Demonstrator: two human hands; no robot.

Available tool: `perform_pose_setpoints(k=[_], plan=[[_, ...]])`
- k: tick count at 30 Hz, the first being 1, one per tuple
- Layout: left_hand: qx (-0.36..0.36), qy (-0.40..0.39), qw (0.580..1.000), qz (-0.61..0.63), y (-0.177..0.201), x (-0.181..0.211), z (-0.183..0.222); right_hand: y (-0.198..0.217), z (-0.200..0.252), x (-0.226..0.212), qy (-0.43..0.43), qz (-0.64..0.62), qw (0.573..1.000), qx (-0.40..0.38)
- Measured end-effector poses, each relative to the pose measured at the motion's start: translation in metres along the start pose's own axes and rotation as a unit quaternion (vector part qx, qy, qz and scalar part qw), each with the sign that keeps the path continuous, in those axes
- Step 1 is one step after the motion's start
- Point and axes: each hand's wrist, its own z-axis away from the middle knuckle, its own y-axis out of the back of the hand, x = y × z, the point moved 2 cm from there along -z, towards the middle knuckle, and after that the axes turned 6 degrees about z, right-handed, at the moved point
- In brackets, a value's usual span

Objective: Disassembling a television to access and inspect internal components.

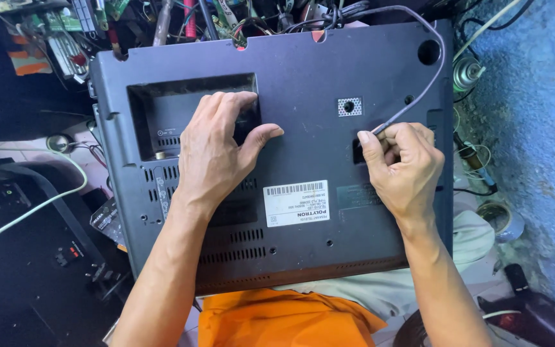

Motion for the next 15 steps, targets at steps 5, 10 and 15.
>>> perform_pose_setpoints(k=[5,10,15], plan=[[0.023,-0.029,0.999,-0.016,-0.002,0.002,0.002,0.008,-0.001,-0.012,-0.018,0.005,0.999,0.032],[0.055,-0.086,0.993,-0.065,-0.015,0.047,0.004,0.015,0.007,-0.014,-0.029,0.018,0.996,0.085],[-0.054,-0.057,0.991,-0.105,-0.040,0.047,0.020,0.017,0.010,-0.022,-0.019,0.020,0.993,0.112]])
